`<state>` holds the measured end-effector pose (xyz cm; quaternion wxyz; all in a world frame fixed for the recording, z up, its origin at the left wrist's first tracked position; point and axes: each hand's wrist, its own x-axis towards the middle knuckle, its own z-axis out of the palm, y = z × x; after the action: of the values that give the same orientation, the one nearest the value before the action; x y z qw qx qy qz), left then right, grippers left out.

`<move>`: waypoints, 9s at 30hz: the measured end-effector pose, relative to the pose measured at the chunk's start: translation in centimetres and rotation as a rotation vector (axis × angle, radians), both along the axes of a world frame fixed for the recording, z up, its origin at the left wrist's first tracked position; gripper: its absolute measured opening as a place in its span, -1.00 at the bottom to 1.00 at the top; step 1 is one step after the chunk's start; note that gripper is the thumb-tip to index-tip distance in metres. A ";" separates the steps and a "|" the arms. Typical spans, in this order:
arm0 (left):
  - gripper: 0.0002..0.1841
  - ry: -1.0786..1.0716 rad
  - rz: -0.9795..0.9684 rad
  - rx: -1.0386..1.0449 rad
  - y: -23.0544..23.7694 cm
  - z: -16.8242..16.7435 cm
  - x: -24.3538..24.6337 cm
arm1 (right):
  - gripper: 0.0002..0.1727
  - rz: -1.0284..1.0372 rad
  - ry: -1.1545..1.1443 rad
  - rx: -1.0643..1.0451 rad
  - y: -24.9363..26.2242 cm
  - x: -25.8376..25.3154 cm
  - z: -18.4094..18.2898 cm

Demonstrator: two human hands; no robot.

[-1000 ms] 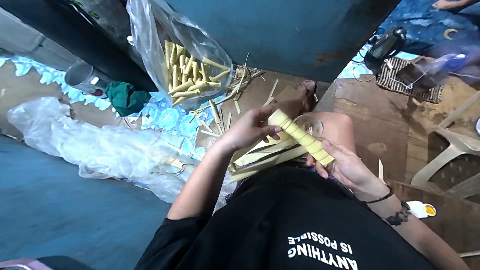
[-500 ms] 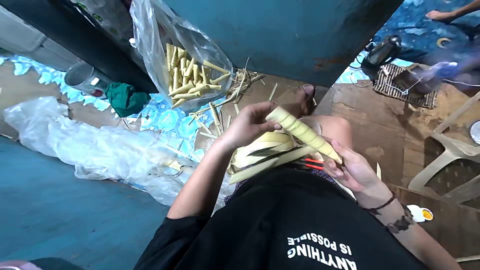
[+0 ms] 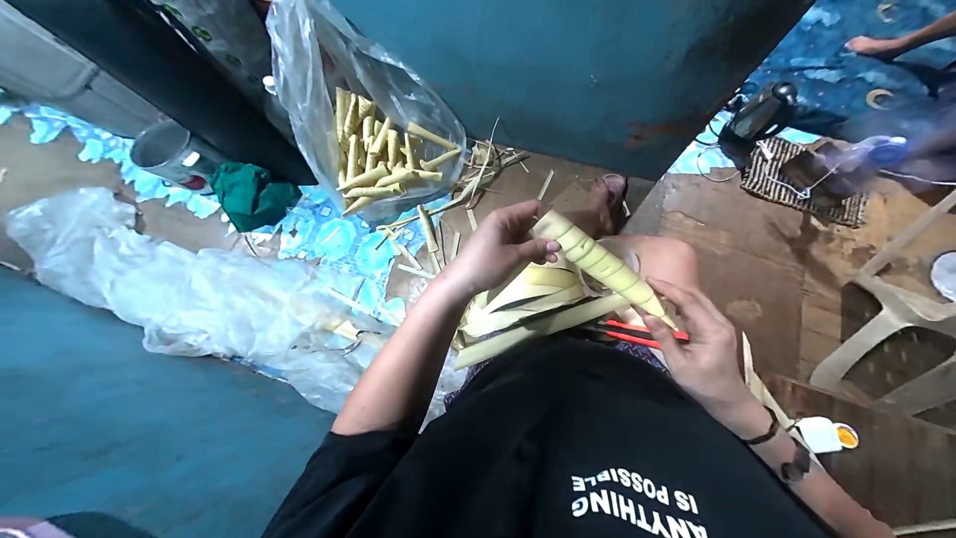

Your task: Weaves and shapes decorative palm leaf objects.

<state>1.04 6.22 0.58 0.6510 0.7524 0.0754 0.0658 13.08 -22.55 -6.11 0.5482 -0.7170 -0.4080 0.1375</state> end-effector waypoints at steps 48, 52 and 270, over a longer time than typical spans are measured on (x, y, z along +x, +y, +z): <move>-0.91 -0.377 0.214 0.034 0.9 -3.6 -6.1 | -0.60 0.303 0.226 -0.590 5.3 5.5 1.1; -0.95 -0.427 0.244 0.239 1.0 -1.9 -7.4 | -0.70 0.293 -0.155 -0.888 10.9 9.4 -3.8; -0.82 -0.243 0.343 -0.525 -7.2 0.6 -0.4 | -0.84 0.065 -0.836 0.529 8.4 0.7 5.0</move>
<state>0.69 -0.97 1.21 0.8064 0.5220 0.1371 0.2419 13.78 -14.13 -1.06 0.4963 -0.5340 -0.6359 -0.2532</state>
